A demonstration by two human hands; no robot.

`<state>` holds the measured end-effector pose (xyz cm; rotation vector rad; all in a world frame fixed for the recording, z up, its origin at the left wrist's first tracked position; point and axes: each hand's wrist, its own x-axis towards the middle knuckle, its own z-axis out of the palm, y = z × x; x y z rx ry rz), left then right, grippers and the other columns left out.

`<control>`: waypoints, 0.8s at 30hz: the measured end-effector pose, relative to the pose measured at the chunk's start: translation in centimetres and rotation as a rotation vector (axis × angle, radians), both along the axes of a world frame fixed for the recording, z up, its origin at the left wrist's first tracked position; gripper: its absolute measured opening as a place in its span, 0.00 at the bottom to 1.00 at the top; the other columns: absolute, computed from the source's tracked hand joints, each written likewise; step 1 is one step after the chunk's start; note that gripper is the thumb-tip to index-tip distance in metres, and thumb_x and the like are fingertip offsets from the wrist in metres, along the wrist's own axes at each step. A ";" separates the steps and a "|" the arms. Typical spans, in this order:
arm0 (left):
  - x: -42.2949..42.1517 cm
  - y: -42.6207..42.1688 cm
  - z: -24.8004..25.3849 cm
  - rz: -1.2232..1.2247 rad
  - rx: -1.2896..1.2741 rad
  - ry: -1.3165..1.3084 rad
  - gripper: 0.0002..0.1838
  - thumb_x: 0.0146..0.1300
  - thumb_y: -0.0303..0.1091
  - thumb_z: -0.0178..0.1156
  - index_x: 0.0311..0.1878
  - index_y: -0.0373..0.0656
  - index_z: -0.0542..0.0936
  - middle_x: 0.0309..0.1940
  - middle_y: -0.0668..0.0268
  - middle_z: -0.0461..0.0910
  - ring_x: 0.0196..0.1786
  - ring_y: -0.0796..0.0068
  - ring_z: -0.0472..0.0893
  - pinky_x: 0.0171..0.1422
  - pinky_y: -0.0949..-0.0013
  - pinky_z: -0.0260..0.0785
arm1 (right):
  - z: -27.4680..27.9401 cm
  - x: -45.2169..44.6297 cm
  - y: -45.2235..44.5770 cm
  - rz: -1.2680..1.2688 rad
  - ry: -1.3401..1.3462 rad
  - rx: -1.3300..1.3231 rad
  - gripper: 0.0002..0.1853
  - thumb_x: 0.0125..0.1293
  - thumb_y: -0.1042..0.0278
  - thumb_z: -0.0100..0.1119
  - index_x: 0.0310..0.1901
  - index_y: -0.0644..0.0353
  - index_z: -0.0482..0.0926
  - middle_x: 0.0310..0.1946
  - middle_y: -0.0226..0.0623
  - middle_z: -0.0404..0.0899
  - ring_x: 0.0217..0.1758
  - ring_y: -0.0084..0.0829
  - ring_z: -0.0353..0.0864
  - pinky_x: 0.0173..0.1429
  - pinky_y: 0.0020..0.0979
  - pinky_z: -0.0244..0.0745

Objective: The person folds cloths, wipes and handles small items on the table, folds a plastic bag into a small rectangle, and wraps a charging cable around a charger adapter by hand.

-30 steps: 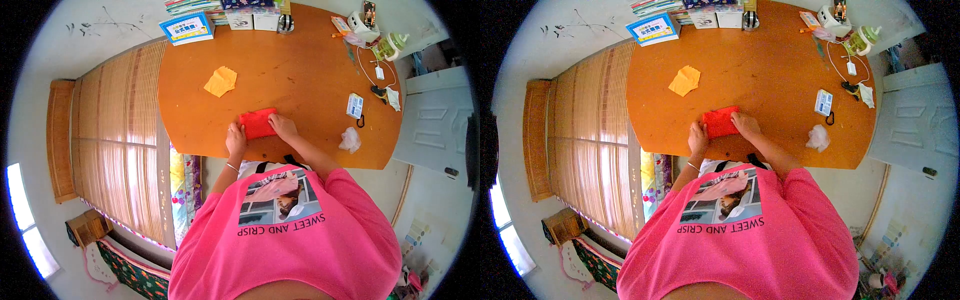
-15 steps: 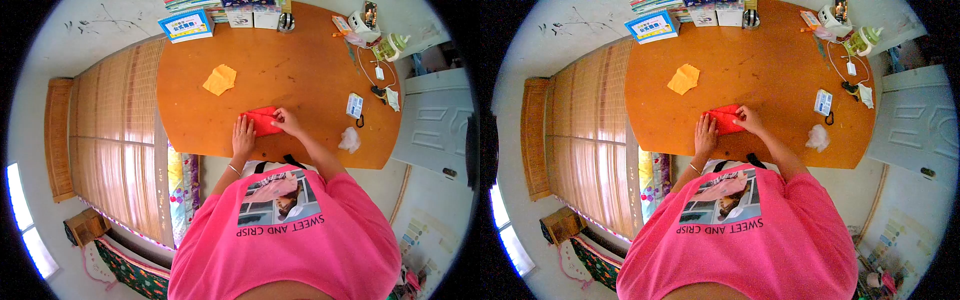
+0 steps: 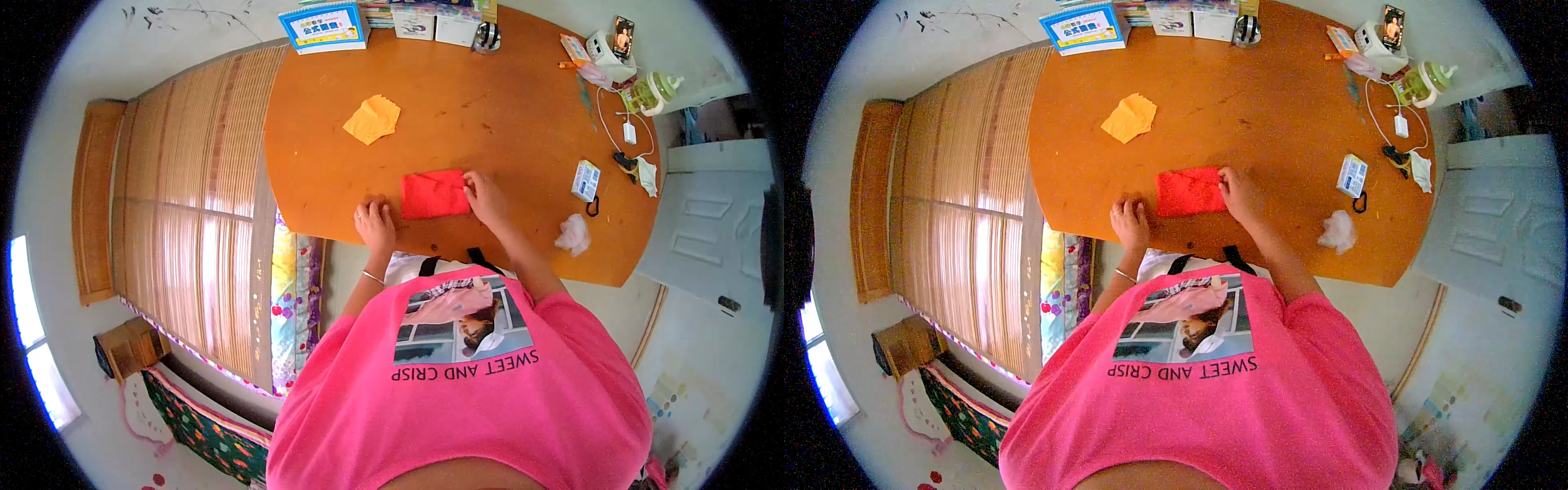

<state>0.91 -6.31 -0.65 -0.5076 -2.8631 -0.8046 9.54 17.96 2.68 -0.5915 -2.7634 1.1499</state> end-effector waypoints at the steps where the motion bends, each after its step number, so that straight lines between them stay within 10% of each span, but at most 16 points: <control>1: -0.1 0.2 0.2 -0.021 -0.005 0.040 0.10 0.53 0.40 0.61 0.33 0.43 0.77 0.34 0.57 0.71 0.39 0.56 0.70 0.43 0.57 0.63 | 0.1 -0.4 -0.3 0.004 0.000 0.000 0.14 0.59 0.72 0.55 0.47 0.60 0.69 0.37 0.45 0.75 0.40 0.44 0.76 0.44 0.40 0.72; 3: 0.6 0.6 1.2 -0.076 0.014 0.003 0.13 0.49 0.42 0.64 0.32 0.43 0.77 0.33 0.58 0.72 0.39 0.57 0.71 0.42 0.57 0.64 | 0.2 -1.6 -1.0 0.197 0.236 0.321 0.17 0.58 0.71 0.55 0.50 0.60 0.69 0.45 0.44 0.72 0.45 0.42 0.75 0.49 0.39 0.71; 9: 1.9 1.2 1.6 -0.125 0.058 -0.072 0.19 0.39 0.44 0.71 0.31 0.43 0.77 0.32 0.59 0.73 0.38 0.57 0.72 0.43 0.59 0.66 | 2.0 -4.9 -3.0 0.393 -0.004 0.105 0.18 0.55 0.73 0.56 0.50 0.59 0.72 0.52 0.39 0.68 0.52 0.41 0.72 0.54 0.37 0.69; 24: 1.8 1.7 -0.5 -0.102 0.331 -0.330 0.14 0.47 0.40 0.68 0.27 0.37 0.80 0.25 0.56 0.78 0.30 0.60 0.78 0.36 0.63 0.70 | -0.2 -7.1 -5.1 0.812 0.250 0.175 0.02 0.52 0.72 0.54 0.28 0.58 0.75 0.38 0.34 0.72 0.44 0.35 0.73 0.46 0.35 0.71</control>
